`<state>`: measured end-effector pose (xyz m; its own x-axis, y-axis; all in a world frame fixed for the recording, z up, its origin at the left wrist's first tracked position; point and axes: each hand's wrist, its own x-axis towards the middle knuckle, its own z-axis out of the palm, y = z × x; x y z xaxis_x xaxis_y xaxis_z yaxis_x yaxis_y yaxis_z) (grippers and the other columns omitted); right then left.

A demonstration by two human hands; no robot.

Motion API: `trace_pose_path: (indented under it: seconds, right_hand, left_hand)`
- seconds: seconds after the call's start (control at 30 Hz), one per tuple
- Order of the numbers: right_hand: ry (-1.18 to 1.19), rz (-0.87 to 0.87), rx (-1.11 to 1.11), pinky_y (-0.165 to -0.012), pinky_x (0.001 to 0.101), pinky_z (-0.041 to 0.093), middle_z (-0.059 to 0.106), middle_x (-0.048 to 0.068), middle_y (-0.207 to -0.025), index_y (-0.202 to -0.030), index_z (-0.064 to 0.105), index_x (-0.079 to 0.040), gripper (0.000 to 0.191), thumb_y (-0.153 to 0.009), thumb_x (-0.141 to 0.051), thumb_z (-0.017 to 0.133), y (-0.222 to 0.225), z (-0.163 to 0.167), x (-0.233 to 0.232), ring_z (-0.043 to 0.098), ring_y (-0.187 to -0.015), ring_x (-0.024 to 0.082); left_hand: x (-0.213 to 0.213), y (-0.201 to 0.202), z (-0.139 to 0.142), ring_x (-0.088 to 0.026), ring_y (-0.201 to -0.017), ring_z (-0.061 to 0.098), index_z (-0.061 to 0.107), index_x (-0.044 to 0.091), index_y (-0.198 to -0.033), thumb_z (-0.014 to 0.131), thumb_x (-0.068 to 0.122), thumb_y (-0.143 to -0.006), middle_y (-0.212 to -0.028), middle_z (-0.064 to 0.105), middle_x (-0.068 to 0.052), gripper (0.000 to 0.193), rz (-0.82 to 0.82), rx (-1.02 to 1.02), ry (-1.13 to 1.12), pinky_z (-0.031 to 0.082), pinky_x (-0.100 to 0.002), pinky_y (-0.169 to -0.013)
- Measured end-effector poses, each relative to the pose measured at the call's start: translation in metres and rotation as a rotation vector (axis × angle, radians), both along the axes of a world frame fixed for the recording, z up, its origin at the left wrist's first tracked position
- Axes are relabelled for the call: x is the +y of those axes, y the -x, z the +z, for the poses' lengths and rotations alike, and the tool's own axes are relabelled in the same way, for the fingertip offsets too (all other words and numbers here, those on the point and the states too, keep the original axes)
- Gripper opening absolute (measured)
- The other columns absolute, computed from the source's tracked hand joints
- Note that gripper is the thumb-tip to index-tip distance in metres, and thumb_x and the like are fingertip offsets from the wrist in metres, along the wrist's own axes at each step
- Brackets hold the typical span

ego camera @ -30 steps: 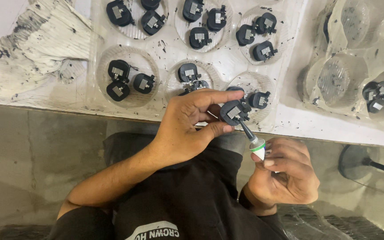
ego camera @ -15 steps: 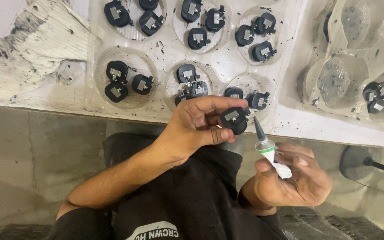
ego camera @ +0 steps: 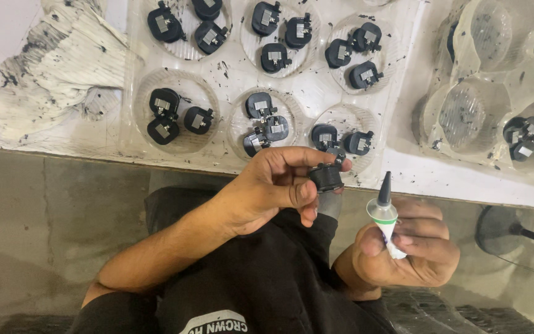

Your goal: The person picks small black plastic components from blister trays and applies adhesive from a small tube to each one, then places the treated component back into the tray. They occasionally wipe the tube tip with a cloth and rotate each part to reach different spots.

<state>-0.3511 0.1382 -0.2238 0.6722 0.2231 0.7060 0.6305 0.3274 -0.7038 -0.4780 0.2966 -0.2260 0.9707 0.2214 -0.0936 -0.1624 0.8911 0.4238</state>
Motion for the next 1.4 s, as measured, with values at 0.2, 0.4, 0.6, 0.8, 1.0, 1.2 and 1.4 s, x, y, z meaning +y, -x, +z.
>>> trace_pose_path:
  seconds: [0.2, 0.4, 0.6, 0.8, 1.0, 1.2, 1.4]
  right_hand:
    - [0.069, 0.025, 0.064, -0.067, 0.0271, 0.055, 0.058, 0.003, -0.082, -0.095, 0.049, -0.008, 0.049, -0.084, -0.025, 0.094, 0.012, 0.008, 0.002, 0.064, -0.073, 0.018]
    - [0.147, 0.167, 0.079, -0.072, 0.0303, 0.061, 0.062, 0.004, -0.08, -0.095, 0.052, -0.009, 0.043, -0.083, -0.012, 0.093, 0.01, 0.009, -0.006, 0.067, -0.079, 0.018]
    - [0.116, 0.216, 0.147, -0.07, 0.0313, 0.06, 0.062, 0.006, -0.08, -0.096, 0.054, -0.008, 0.038, -0.086, -0.012, 0.091, 0.01, 0.01, -0.005, 0.066, -0.076, 0.018]
    - [0.032, 0.104, 0.192, -0.059, 0.0324, 0.059, 0.057, 0.008, -0.081, -0.1, 0.05, -0.006, 0.04, -0.093, -0.022, 0.086, 0.01, 0.012, 0.009, 0.062, -0.063, 0.016]
    - [0.013, 0.096, 0.247, -0.06, 0.0349, 0.06, 0.056, 0.009, -0.084, -0.107, 0.049, -0.006, 0.044, -0.092, -0.016, 0.089, 0.012, 0.016, 0.008, 0.061, -0.067, 0.021]
    - [0.084, 0.104, 0.112, -0.07, 0.0334, 0.061, 0.06, 0.01, -0.085, -0.097, 0.054, -0.005, 0.035, -0.09, -0.011, 0.088, 0.012, 0.011, 0.011, 0.063, -0.078, 0.022]
    - [-0.026, -0.032, 0.031, -0.063, 0.031, 0.058, 0.058, 0.008, -0.089, -0.096, 0.053, -0.005, 0.035, -0.09, -0.017, 0.085, 0.015, 0.007, 0.015, 0.065, -0.077, 0.023]
  left_hand:
    - [0.0, -0.001, 0.002, -0.015, -0.078, 0.069, 0.059, -0.007, -0.138, 0.077, 0.019, -0.095, -0.125, 0.073, -0.014, 0.053, -0.02, 0.025, 0.015, 0.06, -0.031, -0.069]
    - [0.001, 0.001, 0.003, -0.015, -0.075, 0.067, 0.06, -0.007, -0.144, 0.077, 0.02, -0.099, -0.111, 0.074, -0.011, 0.055, -0.062, 0.001, -0.018, 0.057, -0.029, -0.071]
    - [-0.001, -0.001, 0.003, -0.015, -0.074, 0.067, 0.06, -0.007, -0.142, 0.078, 0.019, -0.097, -0.108, 0.074, -0.01, 0.054, -0.066, 0.034, -0.036, 0.057, -0.028, -0.07]
    - [0.001, 0.0, 0.004, -0.014, -0.073, 0.066, 0.061, -0.007, -0.142, 0.079, 0.021, -0.095, -0.107, 0.074, -0.01, 0.058, -0.059, 0.034, -0.038, 0.056, -0.028, -0.069]
    - [0.0, -0.001, 0.003, -0.014, -0.074, 0.067, 0.06, -0.008, -0.141, 0.08, 0.022, -0.095, -0.104, 0.074, -0.012, 0.059, -0.011, 0.067, -0.048, 0.057, -0.028, -0.07]
    - [-0.002, -0.001, 0.004, -0.014, -0.074, 0.068, 0.06, -0.007, -0.14, 0.079, 0.022, -0.094, -0.108, 0.075, -0.012, 0.058, -0.014, 0.089, -0.079, 0.058, -0.026, -0.07]
    - [-0.002, 0.001, 0.004, -0.014, -0.073, 0.068, 0.061, -0.008, -0.141, 0.078, 0.023, -0.096, -0.109, 0.074, -0.013, 0.057, -0.015, 0.078, -0.086, 0.058, -0.027, -0.069]
